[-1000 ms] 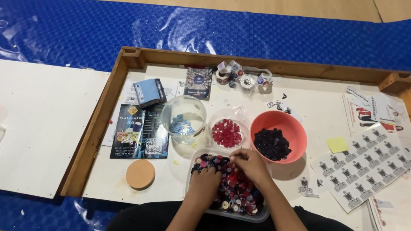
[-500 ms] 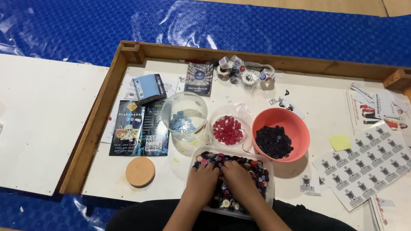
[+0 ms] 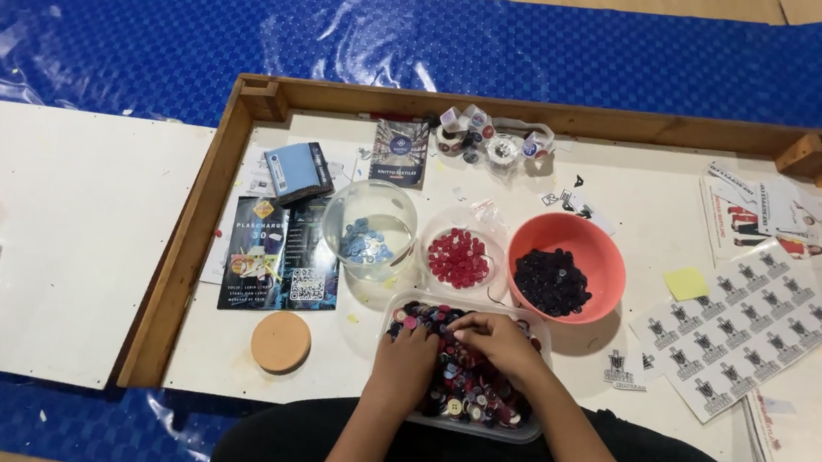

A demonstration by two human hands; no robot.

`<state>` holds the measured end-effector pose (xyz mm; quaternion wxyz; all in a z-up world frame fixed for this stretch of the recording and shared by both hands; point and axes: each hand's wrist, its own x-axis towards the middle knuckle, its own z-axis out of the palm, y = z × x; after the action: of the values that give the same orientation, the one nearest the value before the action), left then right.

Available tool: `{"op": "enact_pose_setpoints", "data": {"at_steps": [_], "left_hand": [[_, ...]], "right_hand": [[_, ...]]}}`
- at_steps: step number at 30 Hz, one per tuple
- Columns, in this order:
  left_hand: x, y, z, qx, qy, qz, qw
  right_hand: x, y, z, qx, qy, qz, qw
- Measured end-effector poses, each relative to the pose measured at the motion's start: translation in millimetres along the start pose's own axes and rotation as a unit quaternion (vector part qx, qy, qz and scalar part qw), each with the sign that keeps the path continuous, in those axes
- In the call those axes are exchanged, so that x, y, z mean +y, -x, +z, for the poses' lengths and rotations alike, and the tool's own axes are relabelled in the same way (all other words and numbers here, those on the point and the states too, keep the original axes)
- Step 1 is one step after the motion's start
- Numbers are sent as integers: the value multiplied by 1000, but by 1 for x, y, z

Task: The person sits on a blue mat and sorts bottle caps from a clear plastic container into a pink bowl. They repeatedly pick up caps with both hands and place them into the bowl.

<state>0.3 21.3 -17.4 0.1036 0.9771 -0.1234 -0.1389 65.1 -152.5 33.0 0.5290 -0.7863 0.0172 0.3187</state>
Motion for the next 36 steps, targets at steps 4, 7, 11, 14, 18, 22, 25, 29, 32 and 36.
{"op": "enact_pose_setpoints", "data": {"at_steps": [4, 7, 11, 14, 18, 22, 25, 29, 32, 36], "left_hand": [[-2, 0, 5, 0, -11, -1, 1000], [-2, 0, 8, 35, -16, 5, 999], [-2, 0, 7, 27, -14, -1, 1000], [-1, 2, 5, 29, -15, 3, 999], [-1, 2, 1, 16, -24, 2, 1000], [-2, 2, 1, 9, -21, 4, 1000], [-1, 2, 2, 2, -12, 0, 1000], [-2, 0, 7, 15, -14, 0, 1000], [0, 1, 2, 2, -16, -7, 1000], [-1, 2, -1, -5, -1, -10, 1000]], "right_hand": [[-6, 3, 0, -6, 31, 7, 999], [2, -1, 0, -6, 37, 22, 999], [15, -8, 4, -11, -10, 29, 999], [17, -8, 6, -10, -29, 31, 999], [13, -1, 6, -12, -64, 40, 997], [21, -3, 4, -32, -111, 36, 993], [13, 3, 3, -29, -98, 38, 994], [13, 2, 2, 5, -82, 52, 995], [22, -4, -1, 19, -121, 53, 991], [-61, 50, -16, 84, -95, 130, 983]]}}
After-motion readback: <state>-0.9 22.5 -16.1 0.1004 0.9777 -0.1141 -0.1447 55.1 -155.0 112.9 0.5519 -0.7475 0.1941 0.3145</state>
